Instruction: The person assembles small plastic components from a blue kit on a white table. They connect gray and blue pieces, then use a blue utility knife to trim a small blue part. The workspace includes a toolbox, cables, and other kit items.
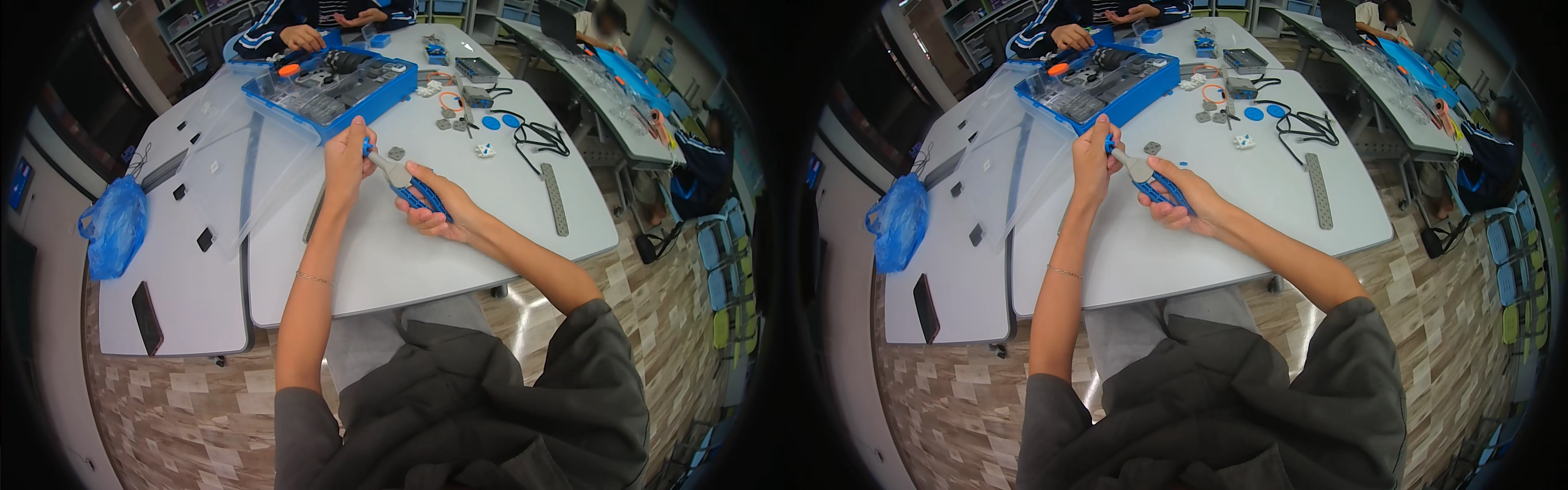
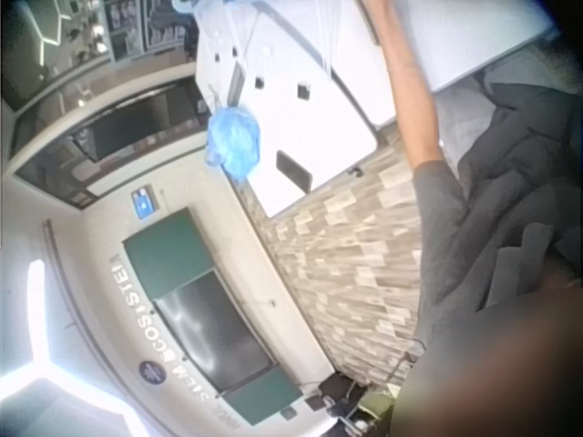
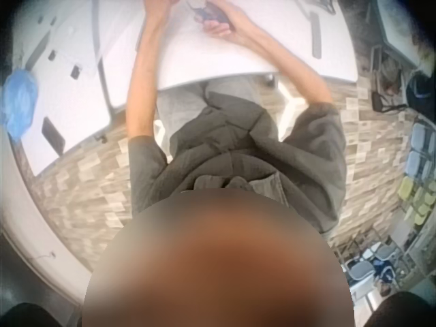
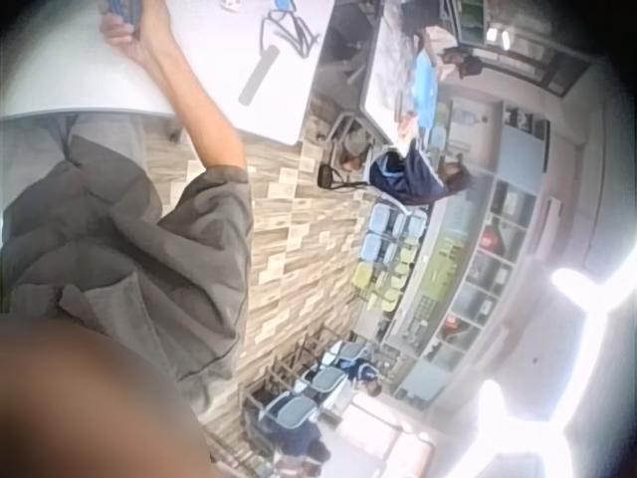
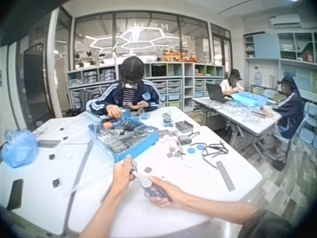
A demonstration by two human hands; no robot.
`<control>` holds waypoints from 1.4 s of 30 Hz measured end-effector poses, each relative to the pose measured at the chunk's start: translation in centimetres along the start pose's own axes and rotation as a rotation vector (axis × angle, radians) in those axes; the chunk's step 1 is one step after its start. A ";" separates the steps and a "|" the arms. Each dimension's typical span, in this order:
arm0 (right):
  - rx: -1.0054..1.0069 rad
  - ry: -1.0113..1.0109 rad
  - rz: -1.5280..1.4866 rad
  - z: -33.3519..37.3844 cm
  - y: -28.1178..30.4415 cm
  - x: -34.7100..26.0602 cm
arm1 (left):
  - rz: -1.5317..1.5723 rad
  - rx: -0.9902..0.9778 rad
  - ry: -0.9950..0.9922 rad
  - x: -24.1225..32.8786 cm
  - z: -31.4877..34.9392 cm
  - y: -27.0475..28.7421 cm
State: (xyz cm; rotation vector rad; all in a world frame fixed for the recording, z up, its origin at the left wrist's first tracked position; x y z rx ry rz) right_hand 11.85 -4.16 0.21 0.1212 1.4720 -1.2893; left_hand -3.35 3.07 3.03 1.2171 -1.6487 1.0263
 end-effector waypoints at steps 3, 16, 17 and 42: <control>-0.015 -0.010 -0.060 -0.1 -0.4 0.3 | 0.048 0.005 0.016 -0.3 0.1 -0.2; 0.439 0.598 1.188 1.8 0.8 -3.7 | 0.187 -0.007 0.203 0.0 -0.2 0.7; 0.430 0.606 1.204 1.9 1.3 -4.2 | 0.238 -0.109 0.173 -0.3 -0.2 -0.1; 0.600 0.759 1.962 5.5 6.0 -9.0 | 0.084 0.010 0.060 3.6 2.5 -3.1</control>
Point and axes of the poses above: each hand's wrist, its own z-axis away from the middle knuckle, its own y-axis out of the back of the hand, x = y × z, the point moved 4 cm from there along -z, towards the middle knuckle, and after that the axes turned 7 degrees about -z, right-handed, at the moved point
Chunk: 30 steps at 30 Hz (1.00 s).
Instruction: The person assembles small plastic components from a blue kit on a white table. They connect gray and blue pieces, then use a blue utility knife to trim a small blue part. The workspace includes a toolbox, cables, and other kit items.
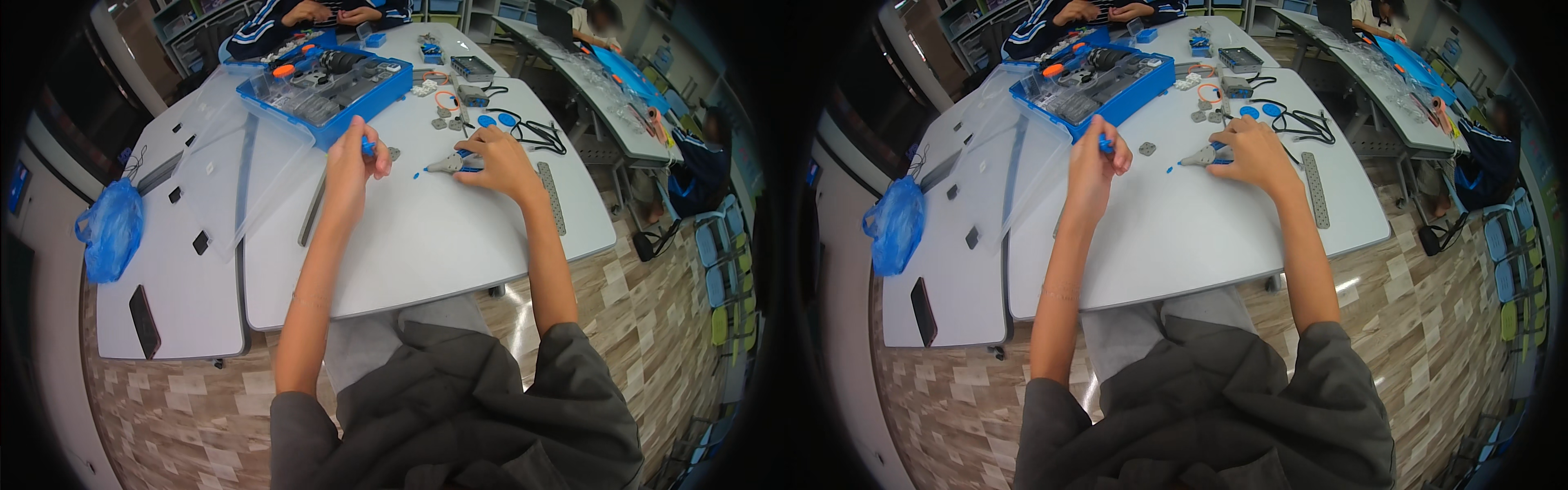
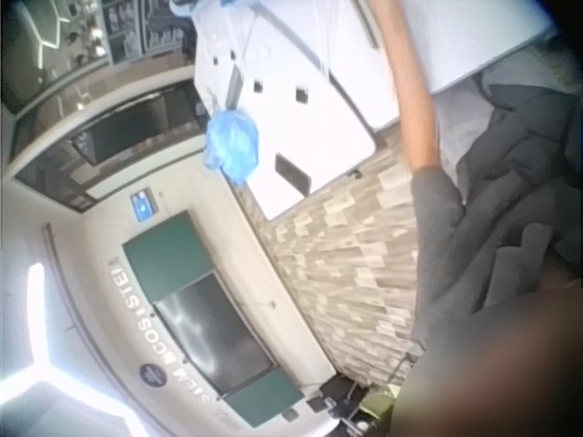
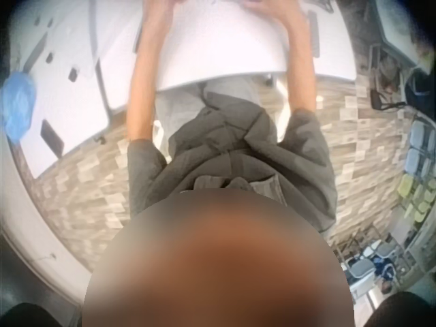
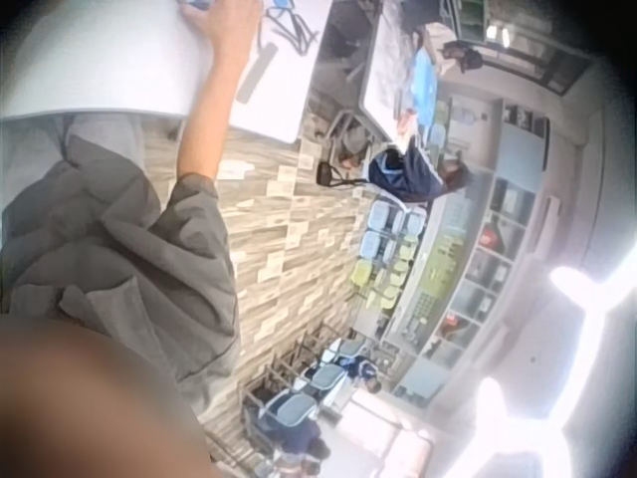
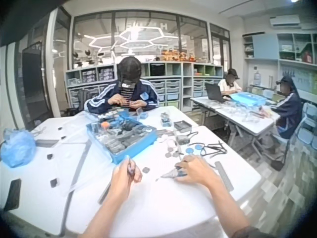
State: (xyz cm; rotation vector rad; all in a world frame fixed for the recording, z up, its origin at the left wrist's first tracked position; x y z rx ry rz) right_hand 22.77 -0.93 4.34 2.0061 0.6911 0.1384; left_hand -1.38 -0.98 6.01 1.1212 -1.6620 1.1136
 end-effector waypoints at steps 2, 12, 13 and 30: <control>-0.005 -0.028 -0.049 0.0 -0.1 0.1 | 0.307 -0.168 -0.191 4.5 3.1 -1.9; -0.035 -0.140 -0.081 -0.2 -0.9 -0.5 | 1.337 -0.850 -0.221 16.9 17.6 -11.9; -0.030 -0.137 -0.081 -0.2 -0.8 -0.4 | 1.357 -0.861 -0.219 16.9 17.9 -12.5; 0.058 -0.018 -0.036 -0.3 -0.7 -0.8 | 1.406 -0.935 -0.118 14.6 20.8 -16.8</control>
Point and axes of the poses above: each hand's wrist, its own z-axis away from the middle knuckle, its own y-axis out of the back of the hand, x = y × z, the point moved 4 cm from there along -z, towards the middle knuckle, and after that the axes turned 7 degrees about -z, right-handed, at the moved point
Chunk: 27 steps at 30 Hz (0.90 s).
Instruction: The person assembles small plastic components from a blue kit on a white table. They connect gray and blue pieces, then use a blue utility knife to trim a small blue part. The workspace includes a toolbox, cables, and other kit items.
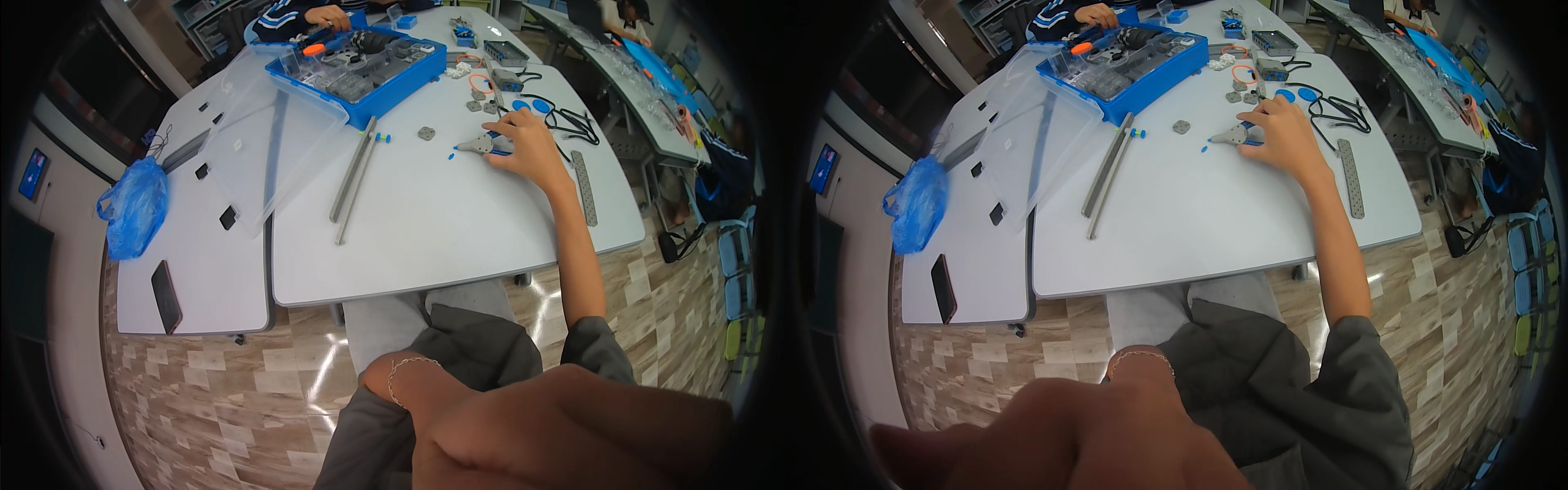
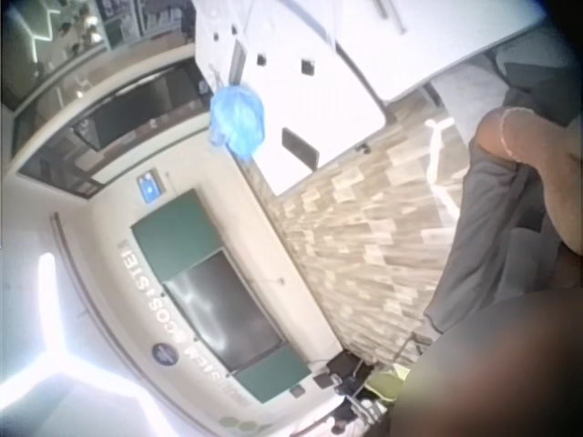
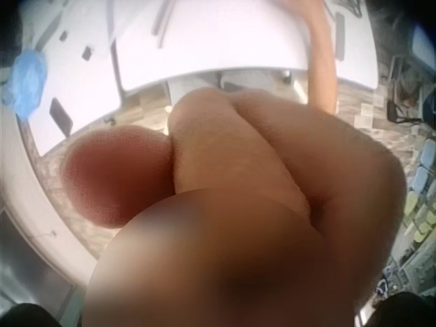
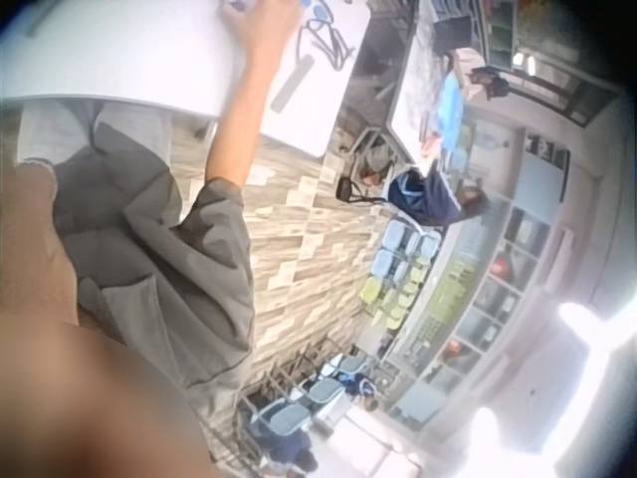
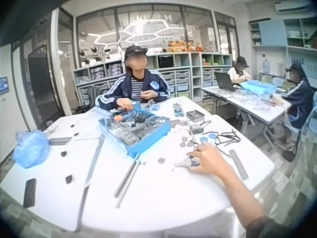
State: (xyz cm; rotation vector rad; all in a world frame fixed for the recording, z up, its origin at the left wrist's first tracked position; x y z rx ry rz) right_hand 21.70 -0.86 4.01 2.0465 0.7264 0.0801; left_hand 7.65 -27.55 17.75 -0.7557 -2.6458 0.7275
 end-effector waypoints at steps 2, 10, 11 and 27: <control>-0.015 -0.006 0.010 0.0 -0.1 -0.1 | -0.009 0.006 -0.013 0.4 0.3 -0.1; 0.048 -0.019 0.043 0.2 0.1 0.1 | -0.017 0.012 -0.060 1.9 0.6 0.1; 0.062 -0.021 0.036 0.1 0.2 0.2 | -0.027 0.021 -0.061 2.0 0.7 0.2; 0.008 -0.108 -0.030 0.3 0.3 1.1 | -1.588 0.944 0.655 16.1 9.1 19.5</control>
Point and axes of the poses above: each hand's wrist, its own z-axis away from the middle knuckle, its own y-axis out of the back of the hand, x = y × z, the point moved 4 cm from there along -z, towards the middle knuckle, and after that the axes turned 7 degrees about -z, right-handed, at the moved point
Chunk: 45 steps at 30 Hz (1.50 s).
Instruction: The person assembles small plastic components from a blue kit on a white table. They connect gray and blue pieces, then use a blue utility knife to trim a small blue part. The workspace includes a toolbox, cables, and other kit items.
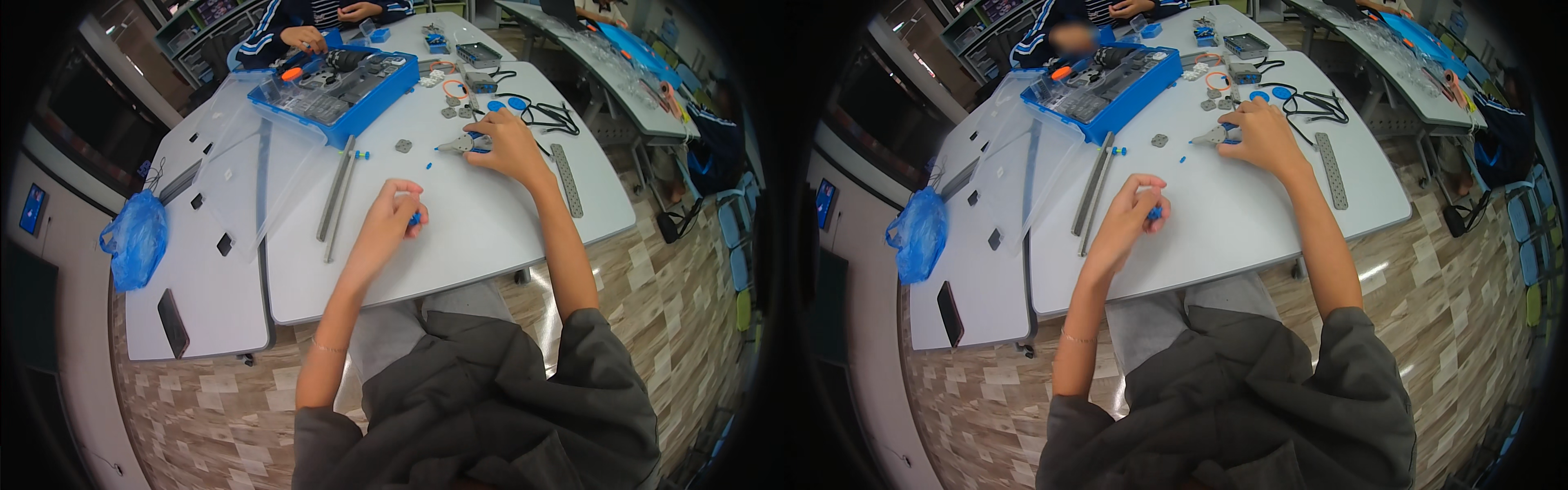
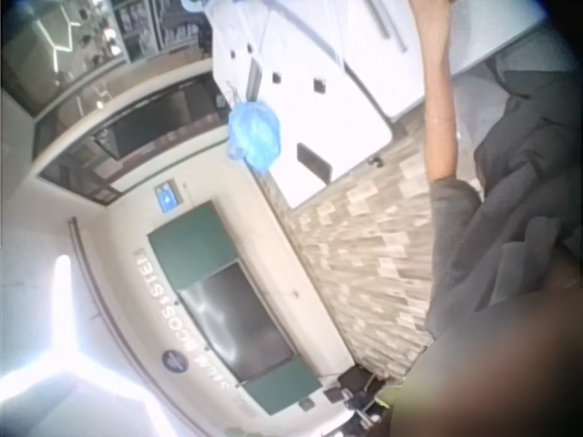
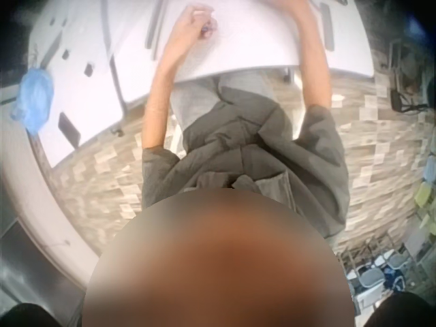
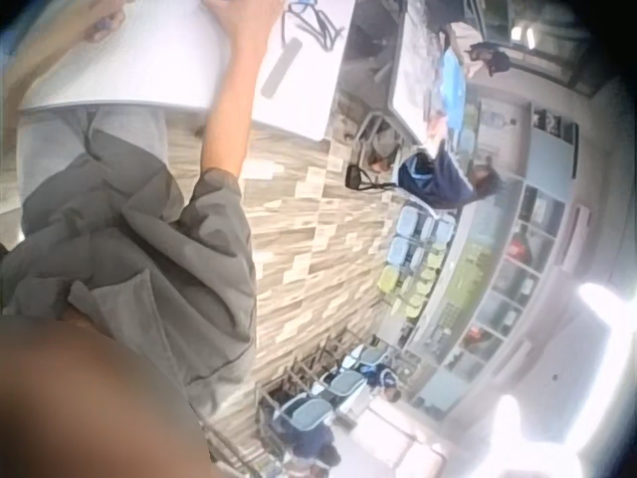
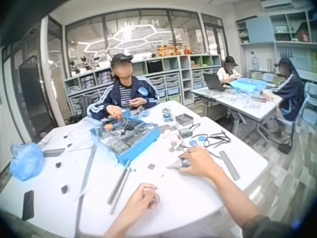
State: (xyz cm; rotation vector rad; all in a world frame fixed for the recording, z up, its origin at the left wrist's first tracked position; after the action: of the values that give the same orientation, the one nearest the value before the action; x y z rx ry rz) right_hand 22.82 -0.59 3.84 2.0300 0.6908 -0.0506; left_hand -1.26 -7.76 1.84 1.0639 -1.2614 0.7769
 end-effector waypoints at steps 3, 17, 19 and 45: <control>-0.006 -0.009 -0.107 -0.2 0.2 -0.4 | -0.559 0.099 -0.162 -0.4 -4.7 1.3; -0.071 0.030 -0.224 -0.3 0.1 -0.9 | -0.802 0.105 -0.422 -1.1 -8.4 0.0; -0.091 0.017 -0.242 -0.2 0.0 -0.7 | -0.943 0.166 -0.404 -1.7 -8.7 0.4; 0.101 0.379 -2.290 11.9 18.7 -18.8 | -1.211 0.839 -0.102 0.2 11.7 17.0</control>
State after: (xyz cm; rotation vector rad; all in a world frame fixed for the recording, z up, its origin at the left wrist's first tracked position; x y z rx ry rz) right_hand 18.96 -25.81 17.74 0.2877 2.7705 -0.9704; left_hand -20.97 -12.75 5.05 2.2201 -0.1228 0.2457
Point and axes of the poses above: each hand's wrist, its own z-axis away from the middle knuckle, its own y-axis out of the back of the hand, x = y × z, the point moved 4 cm from there along -z, towards the middle knuckle, and after that the axes turned 7 degrees about -z, right-handed, at the moved point
